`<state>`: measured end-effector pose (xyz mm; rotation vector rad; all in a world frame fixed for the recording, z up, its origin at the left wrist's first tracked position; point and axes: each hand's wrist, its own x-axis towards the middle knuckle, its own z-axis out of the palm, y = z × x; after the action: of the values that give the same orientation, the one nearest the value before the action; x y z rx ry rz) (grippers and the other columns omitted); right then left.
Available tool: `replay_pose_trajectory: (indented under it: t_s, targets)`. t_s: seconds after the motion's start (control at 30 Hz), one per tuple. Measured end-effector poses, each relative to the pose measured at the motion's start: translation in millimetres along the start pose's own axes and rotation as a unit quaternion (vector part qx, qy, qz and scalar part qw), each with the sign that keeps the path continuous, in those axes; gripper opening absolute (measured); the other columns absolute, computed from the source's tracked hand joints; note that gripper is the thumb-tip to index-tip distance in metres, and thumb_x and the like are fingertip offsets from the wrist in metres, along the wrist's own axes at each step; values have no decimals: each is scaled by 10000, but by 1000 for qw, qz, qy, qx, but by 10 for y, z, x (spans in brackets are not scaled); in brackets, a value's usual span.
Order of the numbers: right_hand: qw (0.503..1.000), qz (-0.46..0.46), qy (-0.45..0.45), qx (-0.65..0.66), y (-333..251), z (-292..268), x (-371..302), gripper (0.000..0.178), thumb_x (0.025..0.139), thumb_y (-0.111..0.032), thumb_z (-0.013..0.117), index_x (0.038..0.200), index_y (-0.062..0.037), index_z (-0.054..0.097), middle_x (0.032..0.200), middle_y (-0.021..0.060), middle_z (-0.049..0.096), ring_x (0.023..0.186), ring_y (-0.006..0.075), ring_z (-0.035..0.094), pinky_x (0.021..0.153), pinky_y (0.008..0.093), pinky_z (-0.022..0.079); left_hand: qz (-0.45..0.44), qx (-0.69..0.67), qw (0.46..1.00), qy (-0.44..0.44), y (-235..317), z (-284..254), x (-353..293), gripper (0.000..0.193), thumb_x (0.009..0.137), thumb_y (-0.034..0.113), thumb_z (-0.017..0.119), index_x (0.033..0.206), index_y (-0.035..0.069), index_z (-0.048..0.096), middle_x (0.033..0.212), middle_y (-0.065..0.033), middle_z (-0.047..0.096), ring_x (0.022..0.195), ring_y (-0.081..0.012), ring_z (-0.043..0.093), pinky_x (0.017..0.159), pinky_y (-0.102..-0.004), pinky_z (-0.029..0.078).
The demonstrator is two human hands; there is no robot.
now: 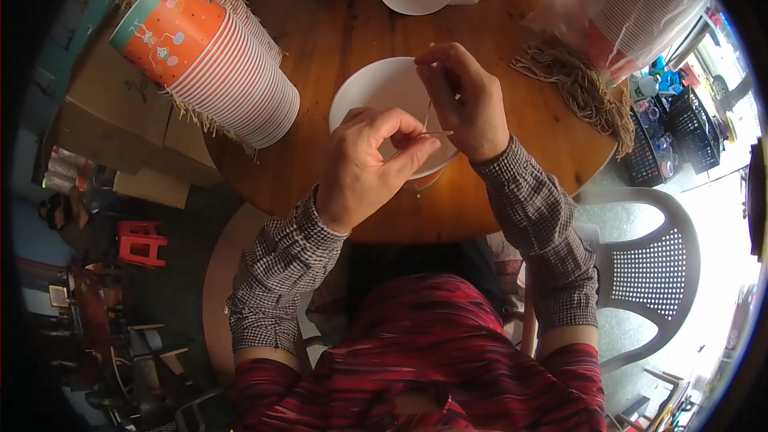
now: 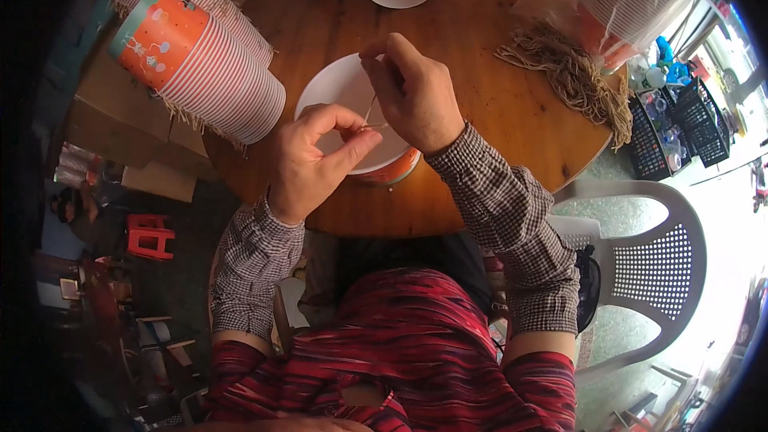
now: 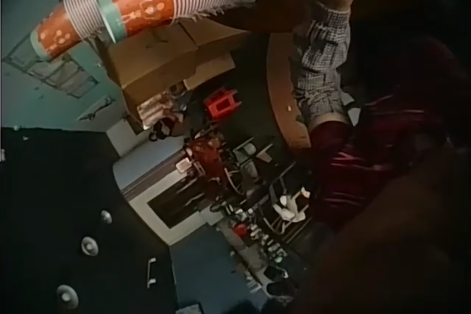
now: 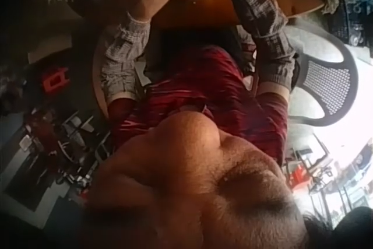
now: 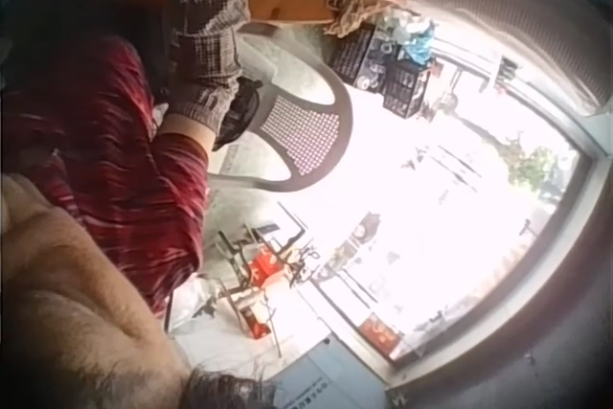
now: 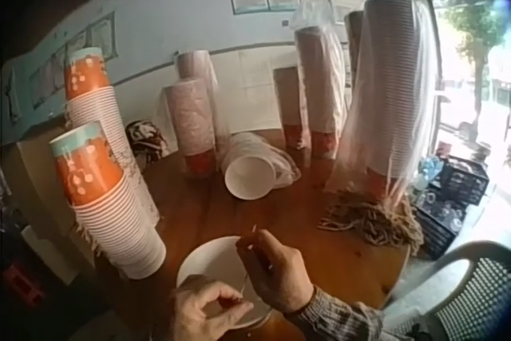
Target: Attaching string handles to decorative paper buckets for packaging.
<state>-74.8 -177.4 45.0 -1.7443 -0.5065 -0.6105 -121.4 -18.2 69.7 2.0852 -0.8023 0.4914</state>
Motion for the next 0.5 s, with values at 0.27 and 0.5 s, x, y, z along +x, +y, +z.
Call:
replay_pose_trajectory:
  t_s: [0.27, 0.5]
  targets:
    - [1000, -21, -7, -11, -38, -18, 2, 97, 875, -55, 603, 966, -38, 574, 735, 122, 636, 632, 231, 648, 565, 312, 503, -50, -53, 997, 4, -42, -52, 18, 130, 799, 70, 655, 716, 11, 575, 656, -68, 608, 617, -203, 591, 623, -318, 454]
    - [991, -104, 68, -43, -7, -30, 59, 90, 884, -35, 587, 970, -57, 571, 792, 111, 635, 669, 218, 646, 592, 296, 506, -90, -100, 991, -12, -198, -203, -148, 147, 779, 41, 643, 694, -2, 531, 673, -70, 580, 658, -197, 568, 649, -319, 456]
